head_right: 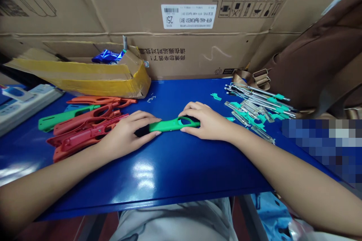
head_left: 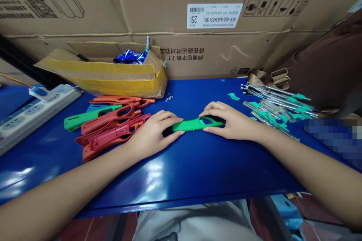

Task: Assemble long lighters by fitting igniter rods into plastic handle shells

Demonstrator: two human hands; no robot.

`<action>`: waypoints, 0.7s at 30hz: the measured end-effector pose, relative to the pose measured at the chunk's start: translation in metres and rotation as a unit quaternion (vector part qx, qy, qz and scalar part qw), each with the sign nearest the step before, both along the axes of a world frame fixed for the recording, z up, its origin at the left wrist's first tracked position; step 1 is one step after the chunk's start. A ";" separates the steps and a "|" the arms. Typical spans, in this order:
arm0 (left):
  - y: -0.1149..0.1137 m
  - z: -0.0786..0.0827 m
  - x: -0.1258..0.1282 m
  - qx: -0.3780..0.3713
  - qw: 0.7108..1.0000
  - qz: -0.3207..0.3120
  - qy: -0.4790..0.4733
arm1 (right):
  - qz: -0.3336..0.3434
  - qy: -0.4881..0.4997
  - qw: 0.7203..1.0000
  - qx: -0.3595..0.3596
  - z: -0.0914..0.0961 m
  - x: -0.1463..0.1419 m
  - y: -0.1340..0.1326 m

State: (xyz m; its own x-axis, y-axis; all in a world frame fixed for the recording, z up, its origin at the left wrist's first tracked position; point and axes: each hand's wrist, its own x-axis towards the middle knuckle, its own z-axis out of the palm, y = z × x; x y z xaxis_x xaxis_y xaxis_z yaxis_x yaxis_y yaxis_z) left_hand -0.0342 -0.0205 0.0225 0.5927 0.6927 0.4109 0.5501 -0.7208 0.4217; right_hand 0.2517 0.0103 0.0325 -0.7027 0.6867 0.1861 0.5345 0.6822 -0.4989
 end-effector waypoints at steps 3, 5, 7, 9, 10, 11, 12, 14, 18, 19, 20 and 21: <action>0.000 0.001 0.000 0.003 1.000 0.001 0.003 | 0.003 0.000 1.000 0.009 0.000 -0.001 0.000; 0.001 0.001 0.000 0.007 1.000 0.000 0.005 | 0.004 0.000 1.000 0.012 0.001 -0.001 0.000; 0.001 0.000 0.000 0.009 1.000 -0.001 0.006 | 0.003 -0.001 1.000 0.014 0.001 -0.001 0.000; 0.002 -0.001 0.000 0.010 1.000 -0.002 0.008 | 0.003 -0.001 1.000 0.016 0.001 0.000 0.000; 0.003 -0.002 -0.001 0.010 1.000 -0.002 0.010 | 0.002 0.000 1.000 0.015 0.000 0.000 0.000; 0.003 -0.002 -0.001 0.009 1.000 -0.001 0.010 | 0.002 0.002 1.000 0.014 0.000 0.000 0.000; 0.003 -0.002 -0.001 0.006 1.000 0.000 0.010 | 0.000 0.005 1.000 0.010 0.000 0.000 0.000; 0.003 -0.002 -0.001 0.000 1.000 0.005 0.008 | -0.006 0.014 1.000 -0.005 0.001 -0.001 0.000; 0.002 -0.002 -0.001 -0.014 1.000 0.010 -0.002 | -0.009 0.032 0.998 -0.044 0.003 -0.002 0.000; 0.002 -0.002 -0.001 -0.017 1.000 0.010 -0.004 | -0.010 0.033 0.998 -0.050 0.003 -0.002 0.000; 0.002 -0.002 0.000 -0.020 1.000 0.010 -0.005 | -0.012 0.033 0.998 -0.055 0.004 -0.002 0.000; 0.003 -0.002 0.000 -0.024 1.000 0.010 -0.006 | -0.015 0.032 0.998 -0.059 0.004 -0.003 0.000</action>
State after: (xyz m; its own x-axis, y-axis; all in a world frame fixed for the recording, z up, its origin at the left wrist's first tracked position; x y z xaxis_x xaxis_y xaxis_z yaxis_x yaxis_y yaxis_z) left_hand -0.0345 -0.0179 0.0208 0.5736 0.7236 0.3839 0.5588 -0.6884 0.4625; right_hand 0.2492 0.0102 0.0370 -0.6702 0.7275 0.1464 0.5189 0.6005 -0.6084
